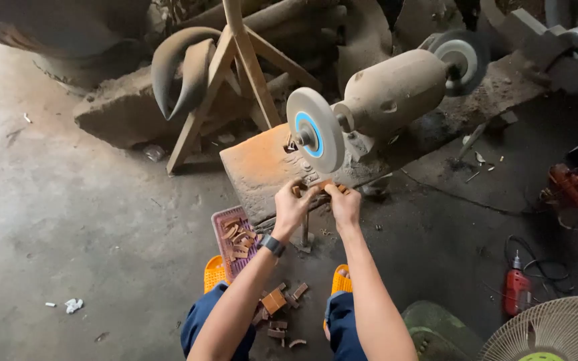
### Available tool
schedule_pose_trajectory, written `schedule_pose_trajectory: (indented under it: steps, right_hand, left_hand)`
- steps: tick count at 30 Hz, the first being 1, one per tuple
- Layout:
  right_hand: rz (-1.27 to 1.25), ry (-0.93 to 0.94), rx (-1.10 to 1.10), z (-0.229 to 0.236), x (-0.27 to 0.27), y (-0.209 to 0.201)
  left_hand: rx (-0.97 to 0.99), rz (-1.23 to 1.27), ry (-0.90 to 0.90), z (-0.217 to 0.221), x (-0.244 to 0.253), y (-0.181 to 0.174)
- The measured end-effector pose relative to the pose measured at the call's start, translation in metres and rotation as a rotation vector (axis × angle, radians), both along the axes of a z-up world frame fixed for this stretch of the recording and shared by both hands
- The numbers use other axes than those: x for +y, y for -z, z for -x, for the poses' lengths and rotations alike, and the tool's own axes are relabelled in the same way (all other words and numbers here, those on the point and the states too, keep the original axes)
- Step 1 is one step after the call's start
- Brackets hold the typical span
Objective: The person sits on a low stool and uses a bench grinder to smooth small rectangular wooden pieces. They hold the pieces with both hands, pressing them against the spinning grinding wheel, then periodically inspect the edges before continuing to grind.
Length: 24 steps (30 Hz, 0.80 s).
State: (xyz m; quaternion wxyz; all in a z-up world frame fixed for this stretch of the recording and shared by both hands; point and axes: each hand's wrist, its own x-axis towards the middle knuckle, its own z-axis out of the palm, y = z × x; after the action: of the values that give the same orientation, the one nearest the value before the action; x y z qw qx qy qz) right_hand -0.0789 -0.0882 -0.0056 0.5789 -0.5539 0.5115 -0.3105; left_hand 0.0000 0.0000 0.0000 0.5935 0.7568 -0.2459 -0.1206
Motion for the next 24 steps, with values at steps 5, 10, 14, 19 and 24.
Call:
schedule_pose_trajectory:
  steps: [5, 10, 14, 19, 24]
  right_hand:
    - [-0.023, -0.005, -0.134, -0.008, -0.003, 0.009]
    - [0.060, 0.082, -0.163, -0.017, 0.009, -0.008]
    - [0.131, 0.144, -0.182, -0.021, 0.001, -0.011]
    - [0.238, 0.173, -0.142, -0.016, -0.023, 0.010]
    - [0.303, 0.112, -0.104, -0.017, -0.012, -0.018]
  left_hand:
    - [0.223, 0.066, -0.058, -0.009, -0.013, 0.050]
    - [0.328, 0.228, -0.127, -0.002, -0.019, 0.053]
    - [0.401, 0.320, -0.153, 0.000, -0.034, 0.045]
    - [0.622, 0.457, -0.097, 0.012, -0.050, 0.031]
    - [0.754, 0.548, -0.098, 0.013, -0.053, 0.038]
